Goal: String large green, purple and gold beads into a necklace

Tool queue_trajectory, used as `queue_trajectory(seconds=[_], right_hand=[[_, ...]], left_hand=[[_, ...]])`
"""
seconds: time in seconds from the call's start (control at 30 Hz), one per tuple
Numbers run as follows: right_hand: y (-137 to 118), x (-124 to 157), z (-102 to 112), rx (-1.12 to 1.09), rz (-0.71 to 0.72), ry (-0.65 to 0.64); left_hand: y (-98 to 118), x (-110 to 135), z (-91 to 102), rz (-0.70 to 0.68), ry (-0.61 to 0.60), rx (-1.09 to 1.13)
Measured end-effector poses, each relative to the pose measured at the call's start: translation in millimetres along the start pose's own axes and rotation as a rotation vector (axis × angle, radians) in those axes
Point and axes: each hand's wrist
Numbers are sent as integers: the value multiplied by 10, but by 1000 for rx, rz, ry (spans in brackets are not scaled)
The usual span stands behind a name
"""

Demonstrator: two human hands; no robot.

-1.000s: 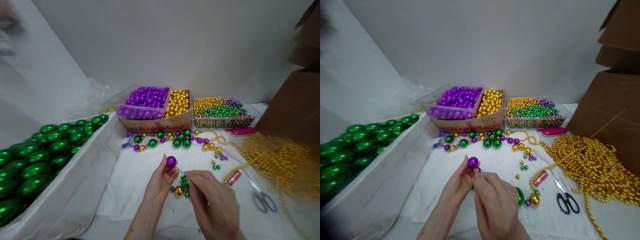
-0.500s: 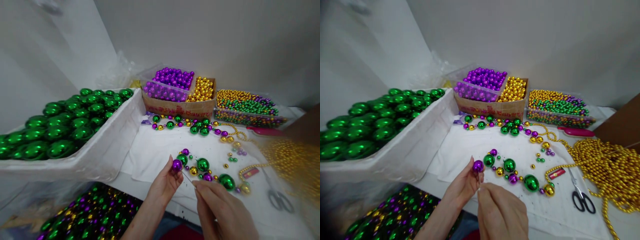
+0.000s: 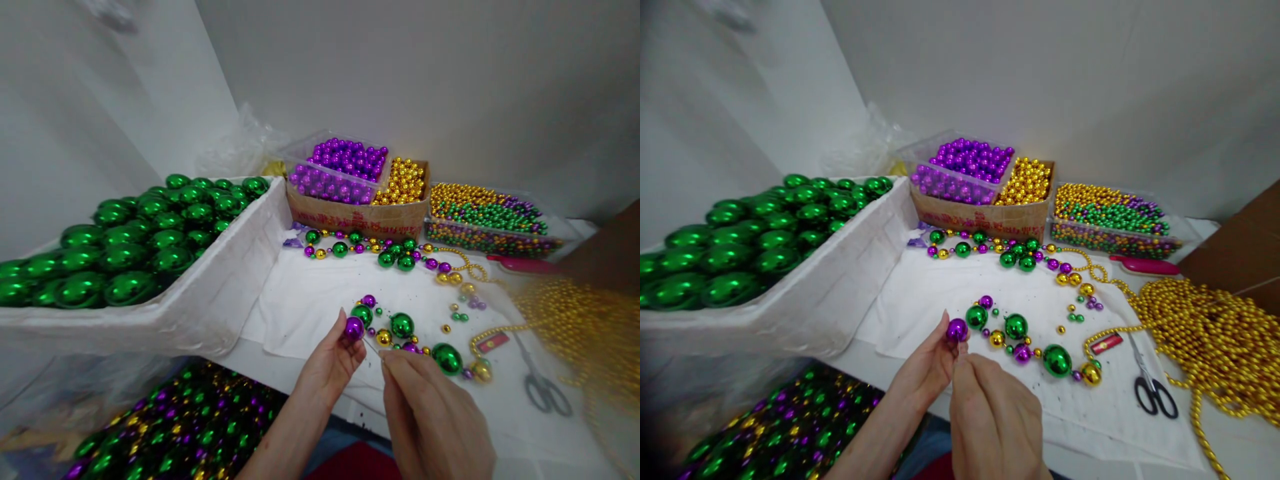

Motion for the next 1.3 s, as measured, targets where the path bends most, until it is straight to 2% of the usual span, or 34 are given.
queue_trajectory(seconds=[0.1,0.3,0.5,0.63,0.7,0.83,0.9,1.3], right_hand=[[19,17,-17,31,4,21],[100,68,-37,-36,7,-59],[51,116,-36,23,26,34],[-17,129,-19,46,-13,87],[-12,116,6,27,-12,69],[69,59,68,-58,28,-85],[107,38,87,-65,17,-121],[137,48,93,-38,-15,-68]], left_hand=[[-13,-27,2,-11,3,1],[-23,-62,3,11,4,-4],[-15,-44,-25,18,-5,-8],[-16,-45,-35,19,3,-13],[-14,-44,-38,19,12,-17],[-9,-42,-44,23,45,-9],[-9,-46,-45,19,56,2],[-36,-33,-56,0,73,-1]])
Point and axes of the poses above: each hand's wrist, its own x-axis away from the middle knuckle, its own z-axis out of the back of the hand, y = z × x, and after that the axes turned 11 degrees about y, right-handed
